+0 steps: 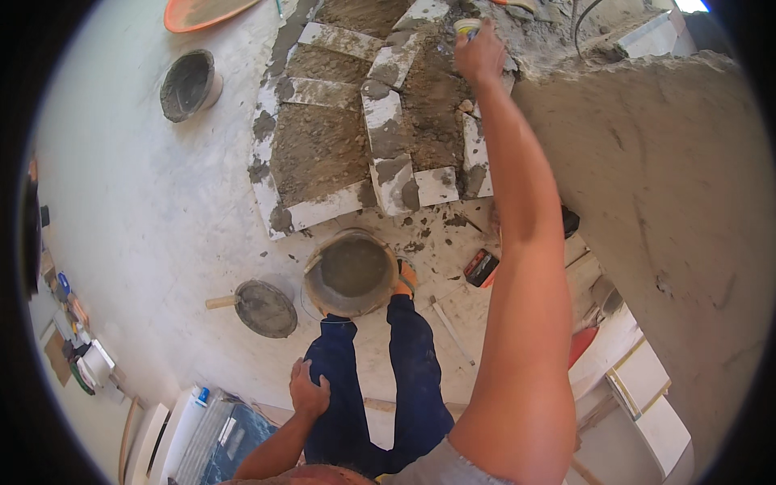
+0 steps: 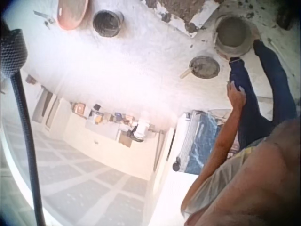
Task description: The person pours dirt into a brick structure, smooths it by hand, and applies wet cement to the exterior with a yellow sponge.
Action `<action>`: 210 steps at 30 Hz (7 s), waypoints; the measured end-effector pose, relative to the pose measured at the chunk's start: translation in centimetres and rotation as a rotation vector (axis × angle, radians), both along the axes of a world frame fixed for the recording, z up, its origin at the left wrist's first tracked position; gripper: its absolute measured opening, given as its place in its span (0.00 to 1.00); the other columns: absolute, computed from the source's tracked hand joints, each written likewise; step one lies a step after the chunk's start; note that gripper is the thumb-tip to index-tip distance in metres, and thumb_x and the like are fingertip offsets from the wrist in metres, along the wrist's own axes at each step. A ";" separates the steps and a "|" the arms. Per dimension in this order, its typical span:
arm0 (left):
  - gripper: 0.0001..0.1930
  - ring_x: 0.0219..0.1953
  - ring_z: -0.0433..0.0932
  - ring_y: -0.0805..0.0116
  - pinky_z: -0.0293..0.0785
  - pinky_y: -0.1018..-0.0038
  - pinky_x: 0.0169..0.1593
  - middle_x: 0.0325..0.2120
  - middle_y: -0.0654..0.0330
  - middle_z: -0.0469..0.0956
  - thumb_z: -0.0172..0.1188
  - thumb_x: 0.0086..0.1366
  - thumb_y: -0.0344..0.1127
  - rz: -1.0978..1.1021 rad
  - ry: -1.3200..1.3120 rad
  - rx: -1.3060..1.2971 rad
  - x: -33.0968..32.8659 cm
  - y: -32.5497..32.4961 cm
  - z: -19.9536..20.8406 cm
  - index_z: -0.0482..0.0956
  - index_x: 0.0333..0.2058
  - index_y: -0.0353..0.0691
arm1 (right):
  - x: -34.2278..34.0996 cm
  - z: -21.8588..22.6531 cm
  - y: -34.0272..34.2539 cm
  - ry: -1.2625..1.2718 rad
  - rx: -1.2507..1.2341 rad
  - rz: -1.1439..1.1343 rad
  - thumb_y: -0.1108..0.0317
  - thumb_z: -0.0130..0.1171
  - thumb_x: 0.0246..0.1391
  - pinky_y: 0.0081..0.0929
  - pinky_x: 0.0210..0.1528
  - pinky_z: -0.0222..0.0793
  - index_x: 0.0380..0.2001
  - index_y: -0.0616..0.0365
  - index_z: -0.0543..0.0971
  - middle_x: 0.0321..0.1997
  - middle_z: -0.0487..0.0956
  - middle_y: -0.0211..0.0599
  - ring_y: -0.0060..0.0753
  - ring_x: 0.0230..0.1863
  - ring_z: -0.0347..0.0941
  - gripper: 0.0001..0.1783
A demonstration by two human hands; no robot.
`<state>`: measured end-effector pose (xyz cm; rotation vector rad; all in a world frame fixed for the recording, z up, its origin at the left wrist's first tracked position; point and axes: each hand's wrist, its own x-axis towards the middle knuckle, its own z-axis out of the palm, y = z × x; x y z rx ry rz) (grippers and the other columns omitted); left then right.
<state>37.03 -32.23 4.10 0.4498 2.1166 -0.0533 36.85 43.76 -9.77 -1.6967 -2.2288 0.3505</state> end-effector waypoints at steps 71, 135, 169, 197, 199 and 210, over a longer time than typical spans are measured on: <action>0.29 0.74 0.64 0.47 0.61 0.55 0.75 0.72 0.45 0.66 0.64 0.67 0.39 -0.131 -0.053 -0.059 3.3 -4.0 -0.7 0.74 0.65 0.35 | 9.2 2.0 -15.5 0.032 -0.188 0.455 0.69 0.70 0.55 0.50 0.56 0.74 0.48 0.57 0.75 0.54 0.79 0.50 0.62 0.54 0.78 0.19; 0.30 0.77 0.59 0.48 0.55 0.56 0.78 0.73 0.48 0.65 0.61 0.69 0.41 0.003 -0.131 -0.084 3.6 -5.8 -0.4 0.73 0.67 0.35 | 7.1 -5.1 -51.7 0.365 -0.698 0.533 0.77 0.71 0.48 0.49 0.55 0.77 0.42 0.64 0.81 0.54 0.79 0.52 0.62 0.55 0.79 0.16; 0.30 0.74 0.64 0.47 0.61 0.56 0.75 0.71 0.47 0.67 0.64 0.66 0.40 0.059 -0.110 -0.037 0.0 -4.0 -0.4 0.75 0.65 0.34 | -18.2 4.1 -22.7 -0.536 -0.321 0.472 0.66 0.61 0.60 0.54 0.57 0.79 0.72 0.63 0.63 0.52 0.84 0.65 0.65 0.56 0.83 0.38; 0.28 0.72 0.67 0.46 0.63 0.55 0.74 0.71 0.47 0.67 0.64 0.66 0.39 0.016 -0.100 -0.045 1.4 -5.2 -0.8 0.76 0.63 0.36 | 10.1 -16.0 -55.3 -0.225 -0.751 0.651 0.74 0.69 0.50 0.45 0.63 0.78 0.43 0.59 0.86 0.58 0.81 0.49 0.54 0.64 0.76 0.15; 0.28 0.72 0.67 0.47 0.64 0.55 0.74 0.71 0.47 0.67 0.64 0.66 0.39 -0.004 -0.110 -0.022 1.4 -4.7 -1.0 0.76 0.63 0.36 | 12.1 -14.9 -54.5 -0.066 -0.652 0.618 0.74 0.69 0.50 0.46 0.61 0.78 0.41 0.60 0.86 0.54 0.82 0.49 0.54 0.60 0.78 0.13; 0.29 0.73 0.65 0.48 0.63 0.56 0.74 0.71 0.48 0.67 0.64 0.66 0.40 0.034 -0.095 -0.021 1.5 -4.7 -0.8 0.76 0.64 0.35 | 1.4 -2.6 -40.5 0.235 -0.438 0.677 0.75 0.74 0.48 0.51 0.52 0.78 0.48 0.62 0.77 0.53 0.77 0.53 0.65 0.50 0.79 0.23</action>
